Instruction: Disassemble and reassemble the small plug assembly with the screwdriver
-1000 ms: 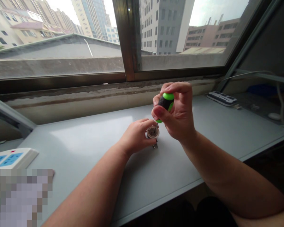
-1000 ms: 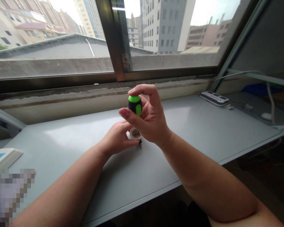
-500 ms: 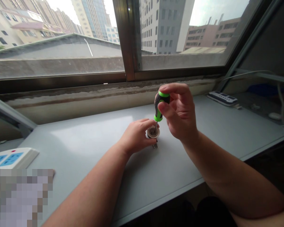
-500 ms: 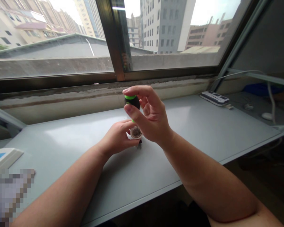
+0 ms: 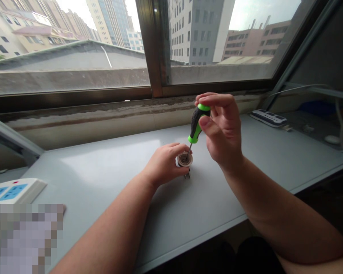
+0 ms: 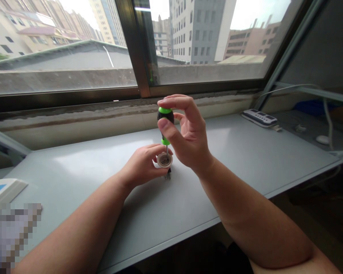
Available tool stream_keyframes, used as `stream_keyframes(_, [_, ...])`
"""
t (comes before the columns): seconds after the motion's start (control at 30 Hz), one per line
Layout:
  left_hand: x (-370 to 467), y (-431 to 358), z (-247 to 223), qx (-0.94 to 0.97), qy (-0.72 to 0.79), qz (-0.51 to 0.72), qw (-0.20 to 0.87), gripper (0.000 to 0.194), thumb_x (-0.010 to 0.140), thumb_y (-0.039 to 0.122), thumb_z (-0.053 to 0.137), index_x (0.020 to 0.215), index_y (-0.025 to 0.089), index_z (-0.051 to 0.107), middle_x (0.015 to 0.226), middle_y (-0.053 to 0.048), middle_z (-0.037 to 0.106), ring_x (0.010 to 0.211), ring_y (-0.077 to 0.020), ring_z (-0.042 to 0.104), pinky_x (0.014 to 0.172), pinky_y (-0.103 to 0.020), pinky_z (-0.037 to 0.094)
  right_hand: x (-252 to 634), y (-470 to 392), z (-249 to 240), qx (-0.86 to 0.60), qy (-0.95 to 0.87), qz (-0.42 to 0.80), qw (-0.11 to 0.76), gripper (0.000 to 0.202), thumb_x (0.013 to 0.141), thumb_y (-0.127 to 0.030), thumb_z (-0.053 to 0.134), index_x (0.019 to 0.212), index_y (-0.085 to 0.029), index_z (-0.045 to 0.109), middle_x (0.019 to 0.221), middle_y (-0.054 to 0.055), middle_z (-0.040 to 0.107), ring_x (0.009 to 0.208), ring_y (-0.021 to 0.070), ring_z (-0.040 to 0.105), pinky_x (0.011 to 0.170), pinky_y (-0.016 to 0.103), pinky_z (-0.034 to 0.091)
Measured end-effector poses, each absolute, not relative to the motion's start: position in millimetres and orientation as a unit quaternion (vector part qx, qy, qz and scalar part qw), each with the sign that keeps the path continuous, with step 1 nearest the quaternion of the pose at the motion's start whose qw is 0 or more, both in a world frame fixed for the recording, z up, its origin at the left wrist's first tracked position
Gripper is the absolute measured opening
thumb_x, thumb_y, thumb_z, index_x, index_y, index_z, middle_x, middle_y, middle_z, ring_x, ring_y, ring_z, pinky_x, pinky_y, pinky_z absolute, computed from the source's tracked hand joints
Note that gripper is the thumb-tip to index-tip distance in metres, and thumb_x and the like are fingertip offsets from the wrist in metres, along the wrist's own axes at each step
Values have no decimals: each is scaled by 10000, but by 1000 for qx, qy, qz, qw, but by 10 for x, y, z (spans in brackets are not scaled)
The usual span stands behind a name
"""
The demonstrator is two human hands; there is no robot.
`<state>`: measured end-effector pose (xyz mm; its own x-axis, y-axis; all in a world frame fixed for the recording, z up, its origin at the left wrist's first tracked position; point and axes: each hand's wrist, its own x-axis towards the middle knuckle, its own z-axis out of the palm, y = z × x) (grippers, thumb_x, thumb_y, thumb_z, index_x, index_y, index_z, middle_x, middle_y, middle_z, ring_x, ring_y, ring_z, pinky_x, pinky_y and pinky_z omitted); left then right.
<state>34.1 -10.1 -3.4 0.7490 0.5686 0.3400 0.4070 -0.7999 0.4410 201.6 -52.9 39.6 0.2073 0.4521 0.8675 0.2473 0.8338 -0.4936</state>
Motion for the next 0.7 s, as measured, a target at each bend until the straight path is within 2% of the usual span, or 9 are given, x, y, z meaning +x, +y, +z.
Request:
stream_keyframes(0.07, [342,-102,-30,920,267,233,171,311,710,184,742,1012,248,701,1006,-14,728,797,-184,649,714,-288,500,2028,-527,403,-283,-625,63,725,242,914,-500,684,1080,-333,626,1131,39,615,1171,251,644,933,439,604])
stream_keyframes(0.17, [344,-101,-32,918,262,237,180,328,703,167,732,1019,249,701,1029,-11,733,810,-182,652,727,-288,507,2037,-535,413,-258,-617,101,736,204,969,-508,596,1076,-337,625,1070,28,628,1089,237,681,954,463,597])
stream_keyframes(0.23, [346,-100,-36,917,260,239,183,329,700,159,728,1015,247,700,1028,-9,734,808,-179,650,732,-288,508,2039,-546,421,-256,-614,109,739,224,979,-531,563,1068,-334,625,1086,31,634,1128,245,674,978,472,590])
stream_keyframes(0.37, [346,-99,-37,918,262,238,178,299,706,166,728,993,245,697,1027,-12,735,798,-179,647,720,-289,502,2039,-557,429,-289,-613,76,731,245,902,-528,687,1037,-332,628,1110,34,631,1169,256,647,956,452,595])
stream_keyframes(0.5, [343,-96,-35,918,259,238,184,324,706,168,726,1018,250,698,1037,-12,735,822,-185,654,735,-291,511,2039,-533,420,-256,-617,104,737,197,985,-501,547,1059,-333,618,1074,27,636,1074,231,673,968,468,589])
stream_keyframes(0.63, [343,-91,-36,919,263,234,179,307,704,180,735,1001,249,695,1036,-14,735,814,-187,656,722,-290,509,2045,-514,415,-250,-623,73,737,183,907,-447,695,1035,-330,635,1071,24,622,1099,225,649,941,424,598])
stream_keyframes(0.7, [343,-89,-39,919,262,234,179,311,701,176,735,1001,251,695,1030,-13,734,815,-188,657,720,-289,509,2045,-525,419,-263,-623,87,732,192,928,-478,666,1044,-329,631,1056,28,632,1078,233,667,936,441,605])
